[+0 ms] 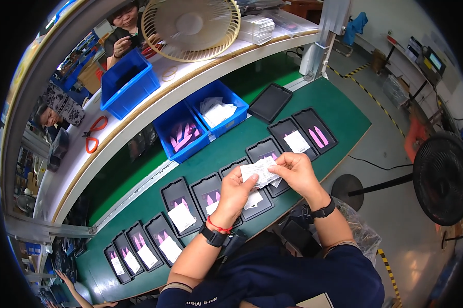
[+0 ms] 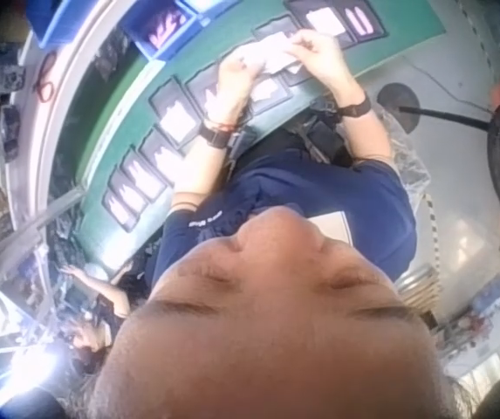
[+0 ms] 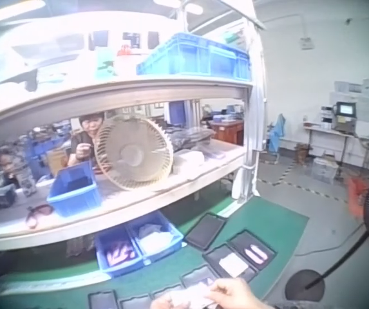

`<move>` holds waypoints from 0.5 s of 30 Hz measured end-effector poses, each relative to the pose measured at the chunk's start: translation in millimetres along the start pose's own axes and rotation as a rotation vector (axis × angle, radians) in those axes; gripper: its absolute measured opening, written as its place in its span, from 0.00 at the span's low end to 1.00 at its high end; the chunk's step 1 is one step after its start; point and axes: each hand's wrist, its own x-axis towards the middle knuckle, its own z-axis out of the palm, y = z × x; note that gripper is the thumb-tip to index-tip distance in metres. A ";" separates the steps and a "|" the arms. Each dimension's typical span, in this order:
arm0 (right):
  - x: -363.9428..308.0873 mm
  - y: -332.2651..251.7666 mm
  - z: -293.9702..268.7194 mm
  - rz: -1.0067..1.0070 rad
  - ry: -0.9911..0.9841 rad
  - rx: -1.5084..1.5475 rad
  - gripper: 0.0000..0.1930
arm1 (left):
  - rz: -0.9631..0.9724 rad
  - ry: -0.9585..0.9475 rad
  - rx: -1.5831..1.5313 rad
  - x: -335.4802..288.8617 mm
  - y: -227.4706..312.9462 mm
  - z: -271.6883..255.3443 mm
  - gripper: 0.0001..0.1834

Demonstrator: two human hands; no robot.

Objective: Placing pink components into black plastic trays and then sliding them into protective bags on a factory assembly line.

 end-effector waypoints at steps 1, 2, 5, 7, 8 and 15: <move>-0.7 -3.1 -0.6 0.009 0.015 0.022 0.05 | -0.002 -0.006 -0.001 -0.1 0.9 0.1 0.12; -0.8 -3.9 -2.9 0.010 0.020 0.020 0.05 | -0.004 0.000 0.006 -0.4 1.6 -0.5 0.11; 6.7 -0.6 -18.5 0.031 0.118 0.015 0.08 | 0.018 -0.005 0.018 1.1 8.7 -3.6 0.10; 21.8 6.3 -55.1 -0.071 0.294 0.057 0.08 | 0.074 0.060 0.140 9.6 22.4 -14.7 0.12; 30.2 6.7 -75.6 -0.095 0.395 0.103 0.06 | 0.110 0.097 0.234 17.1 36.5 -16.7 0.13; 62.8 77.9 -160.9 0.045 0.463 -0.909 0.12 | 0.266 0.415 0.475 112.2 101.6 -44.3 0.20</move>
